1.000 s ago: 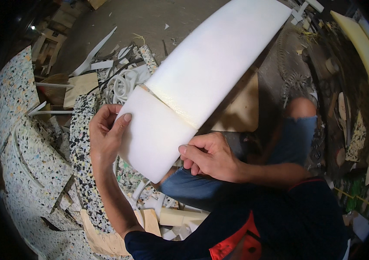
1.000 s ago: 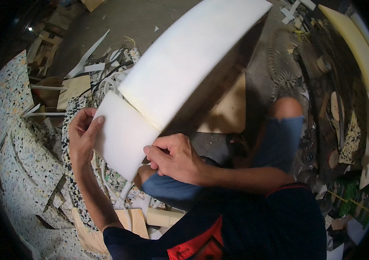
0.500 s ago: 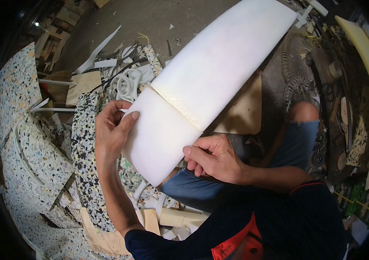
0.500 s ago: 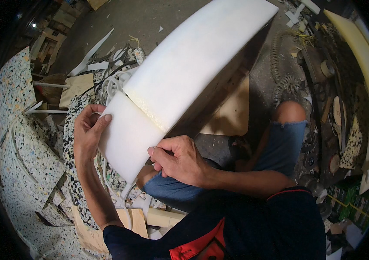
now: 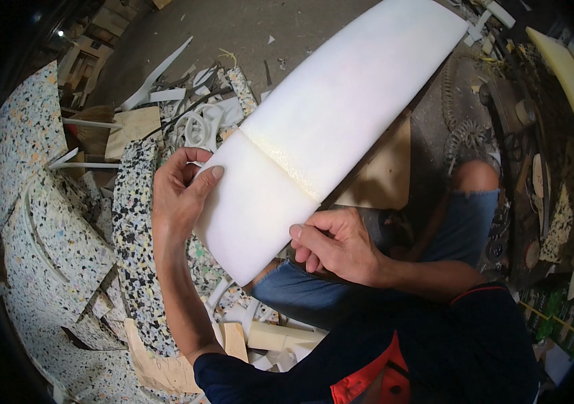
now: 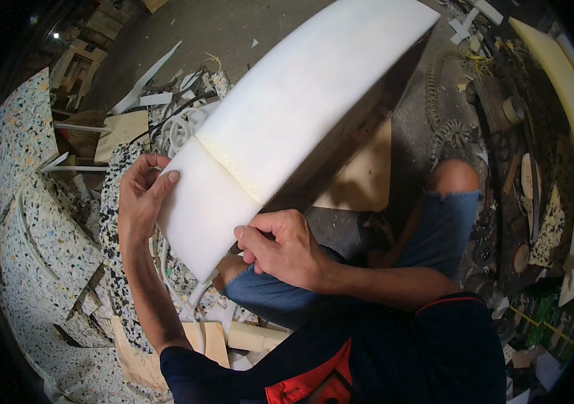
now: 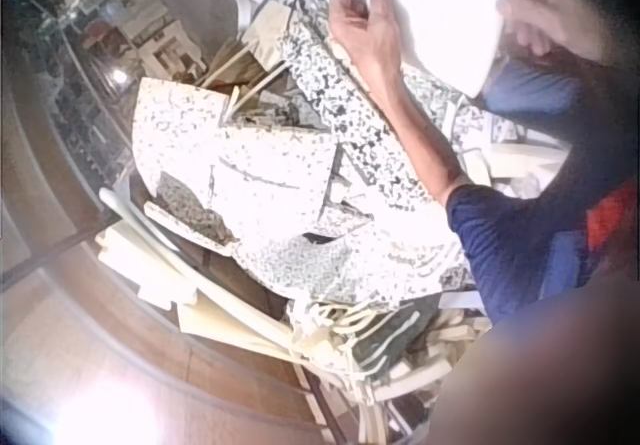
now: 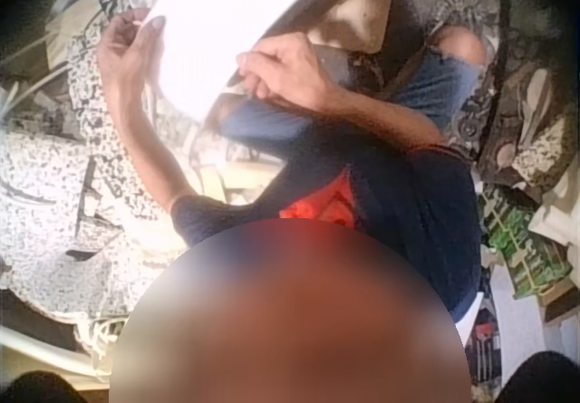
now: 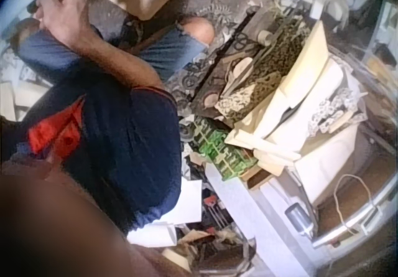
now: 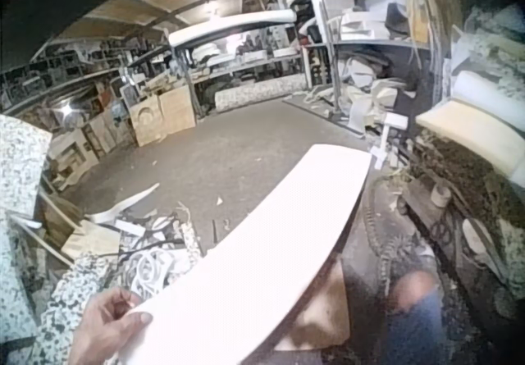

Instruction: The person sits on the floor and assembles white foam pieces by applying adhesive with a spray gun, pressing the pieces together, wiping the seam, and trimming the joint with a knife. The person handles foam parts, a spray gun, and a knife during the process.

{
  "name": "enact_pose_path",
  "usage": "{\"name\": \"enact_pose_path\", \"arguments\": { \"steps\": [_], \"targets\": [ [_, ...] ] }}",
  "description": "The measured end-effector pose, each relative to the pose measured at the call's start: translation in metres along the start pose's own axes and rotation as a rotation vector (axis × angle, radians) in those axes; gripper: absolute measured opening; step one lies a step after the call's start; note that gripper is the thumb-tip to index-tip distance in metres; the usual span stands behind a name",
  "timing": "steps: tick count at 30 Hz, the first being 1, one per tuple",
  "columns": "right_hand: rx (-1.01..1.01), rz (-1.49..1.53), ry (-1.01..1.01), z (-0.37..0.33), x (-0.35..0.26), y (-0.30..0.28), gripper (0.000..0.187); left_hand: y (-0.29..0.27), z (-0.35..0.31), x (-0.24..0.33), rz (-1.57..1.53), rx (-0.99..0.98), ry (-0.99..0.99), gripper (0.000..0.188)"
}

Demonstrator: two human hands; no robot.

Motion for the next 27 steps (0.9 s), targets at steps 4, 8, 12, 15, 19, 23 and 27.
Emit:
{"name": "enact_pose_path", "arguments": {
  "steps": [4, 8, 12, 15, 19, 23, 27],
  "targets": [
    [0.013, -0.003, -0.001, 0.0, 0.001, -0.001, 0.03, 0.002, -0.001, -0.001, -0.056, 0.009, 0.01, 0.027],
    [0.017, 0.01, -0.023, 0.0, 0.002, -0.001, 0.031, 0.004, -0.004, 0.001, -0.049, 0.03, 0.029, 0.027],
    [0.021, 0.0, -0.059, -0.001, 0.001, -0.003, 0.031, 0.007, -0.007, 0.003, -0.035, 0.034, 0.042, 0.026],
    [0.02, -0.002, -0.074, -0.001, 0.001, -0.004, 0.03, 0.009, -0.008, 0.004, -0.007, 0.035, 0.045, 0.024],
    [0.002, -0.025, -0.078, -0.002, 0.001, -0.006, 0.029, 0.009, -0.009, 0.006, 0.008, 0.042, 0.091, 0.023],
    [0.006, -0.026, -0.094, -0.001, 0.0, -0.006, 0.027, 0.01, -0.01, 0.005, -0.008, 0.049, 0.069, 0.022],
    [0.008, -0.007, -0.1, -0.001, 0.001, -0.007, 0.026, 0.012, -0.009, 0.004, -0.029, 0.063, 0.088, 0.022]
  ]
}}
Point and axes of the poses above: each hand's wrist, its own z-axis towards the middle knuckle, its own y-axis out of the palm, x = y × z, the point moved 3 cm from there along z, towards the middle knuckle, and after that the axes turned 8 degrees about x, right-handed, at the moved point
